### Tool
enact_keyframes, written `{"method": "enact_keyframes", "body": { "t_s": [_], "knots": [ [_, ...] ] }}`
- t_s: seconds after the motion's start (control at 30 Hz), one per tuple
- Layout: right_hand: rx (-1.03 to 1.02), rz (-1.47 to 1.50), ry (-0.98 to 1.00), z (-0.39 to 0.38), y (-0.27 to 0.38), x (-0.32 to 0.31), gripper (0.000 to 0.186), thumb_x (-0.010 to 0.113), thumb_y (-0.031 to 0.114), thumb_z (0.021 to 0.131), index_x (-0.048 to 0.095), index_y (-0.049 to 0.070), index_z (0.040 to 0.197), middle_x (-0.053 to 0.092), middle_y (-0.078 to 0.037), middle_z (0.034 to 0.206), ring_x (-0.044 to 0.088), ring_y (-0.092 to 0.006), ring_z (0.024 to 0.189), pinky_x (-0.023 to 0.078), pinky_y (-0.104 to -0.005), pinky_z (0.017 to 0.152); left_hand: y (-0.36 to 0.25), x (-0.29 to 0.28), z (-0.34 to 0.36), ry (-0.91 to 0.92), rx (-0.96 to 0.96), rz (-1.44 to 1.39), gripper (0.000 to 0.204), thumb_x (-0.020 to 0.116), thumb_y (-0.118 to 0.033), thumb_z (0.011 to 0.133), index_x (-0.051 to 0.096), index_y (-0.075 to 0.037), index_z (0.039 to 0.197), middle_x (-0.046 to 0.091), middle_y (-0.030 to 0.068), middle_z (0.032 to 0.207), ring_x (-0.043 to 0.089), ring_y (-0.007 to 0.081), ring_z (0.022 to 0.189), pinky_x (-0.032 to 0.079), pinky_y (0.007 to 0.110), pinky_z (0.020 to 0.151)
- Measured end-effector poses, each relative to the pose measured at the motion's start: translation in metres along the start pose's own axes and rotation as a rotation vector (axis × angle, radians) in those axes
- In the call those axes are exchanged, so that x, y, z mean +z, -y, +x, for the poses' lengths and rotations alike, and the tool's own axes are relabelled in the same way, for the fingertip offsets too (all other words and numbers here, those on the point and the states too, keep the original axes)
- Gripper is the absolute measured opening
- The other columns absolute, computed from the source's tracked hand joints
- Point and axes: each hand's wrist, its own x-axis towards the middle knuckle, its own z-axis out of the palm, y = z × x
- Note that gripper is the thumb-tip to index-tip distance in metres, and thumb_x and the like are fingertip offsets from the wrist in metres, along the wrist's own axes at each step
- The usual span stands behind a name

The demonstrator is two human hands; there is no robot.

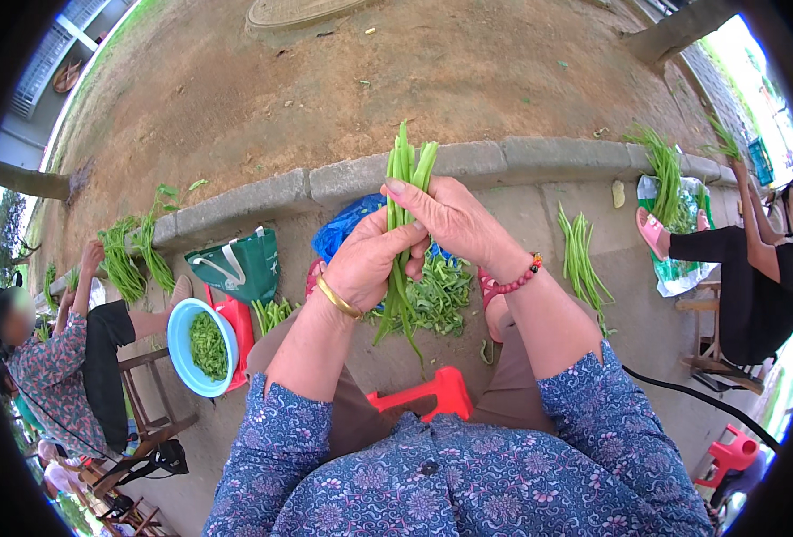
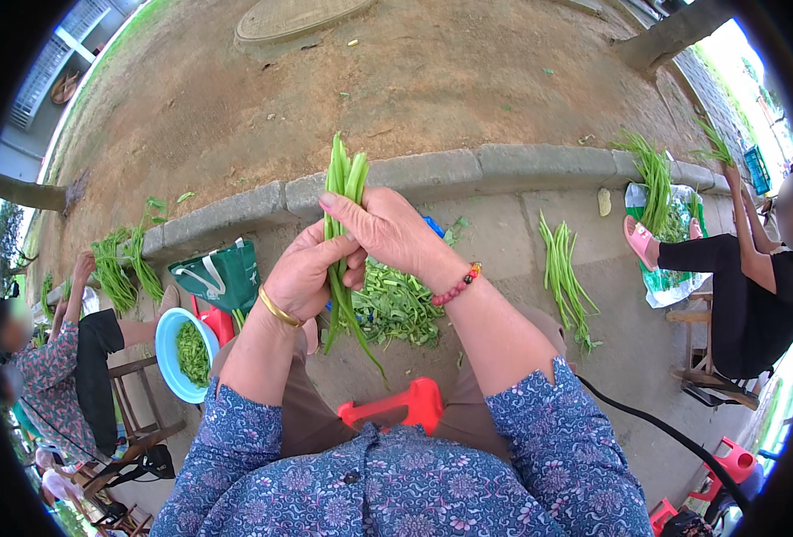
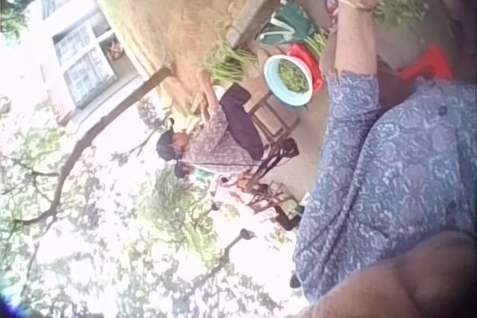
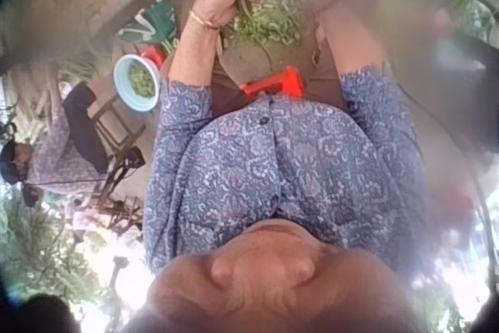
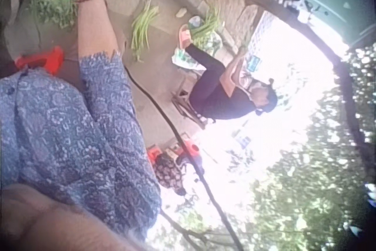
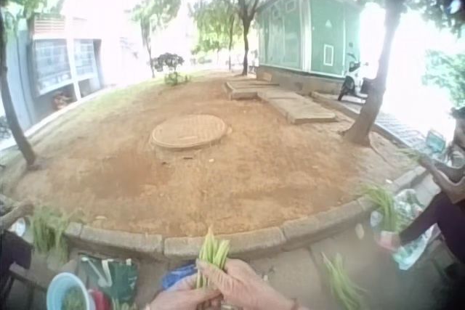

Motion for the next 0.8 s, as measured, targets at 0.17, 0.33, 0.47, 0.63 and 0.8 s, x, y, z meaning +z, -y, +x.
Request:
{"method": "enact_keyframes", "body": {
  "t_s": [0.17,0.33,0.47,0.63,0.8],
  "knots": [
    [-0.124,0.0,-0.097,0.002,0.007,-0.011,0.044,0.052,0.042,0.095,0.059,-0.001,0.094,0.063,-0.006,0.077,0.064,-0.0132,0.07,0.053,-0.0267,0.059,-0.008,0.005,-0.003,-0.05,0.06,0.097,0.014,0.059,-0.02,0.093,0.059,-0.007,0.098,0.052,-0.0009,0.071,0.05,0.0099,0.058,0.043,0.025,0.055],
    [-0.042,0.291,-0.163,0.002,0.012,-0.015,0.026,0.059,0.027,0.093,0.063,0.002,0.1,0.065,-0.006,0.091,0.062,-0.0123,0.078,0.053,-0.0263,0.063,-0.008,0.004,-0.005,-0.055,0.055,0.156,0.021,0.06,-0.022,0.093,0.06,-0.005,0.106,0.05,-0.0023,0.07,0.046,0.0072,0.057,0.039,0.022,0.051],
    [-0.023,0.339,-0.131,0.001,0.012,-0.022,0.024,0.061,0.025,0.092,0.064,0.003,0.101,0.065,-0.005,0.09,0.062,-0.0122,0.078,0.052,-0.0271,0.067,-0.011,0.008,-0.007,-0.068,0.044,0.138,0.023,0.057,-0.025,0.095,0.06,-0.005,0.107,0.05,-0.0018,0.07,0.047,0.0073,0.057,0.038,0.021,0.049],
    [0.028,0.36,-0.113,0.004,0.001,-0.018,0.02,0.064,0.023,0.09,0.067,0.005,0.096,0.065,-0.004,0.085,0.06,-0.01,0.074,0.049,-0.0275,0.068,-0.013,-0.001,-0.007,-0.037,0.071,0.111,0.022,0.055,-0.025,0.096,0.061,-0.005,0.105,0.054,0.0004,0.073,0.049,0.0085,0.056,0.038,0.022,0.048],
    [0.011,0.196,-0.173,0.002,0.002,-0.018,0.018,0.066,0.023,0.088,0.069,0.006,0.089,0.067,-0.003,0.08,0.059,-0.0078,0.07,0.046,-0.0255,0.065,-0.012,-0.005,-0.003,-0.12,0.043,0.049,0.022,0.054,-0.024,0.096,0.061,-0.004,0.103,0.061,0.004,0.079,0.057,0.0132,0.059,0.048,0.026,0.052]
  ]
}}
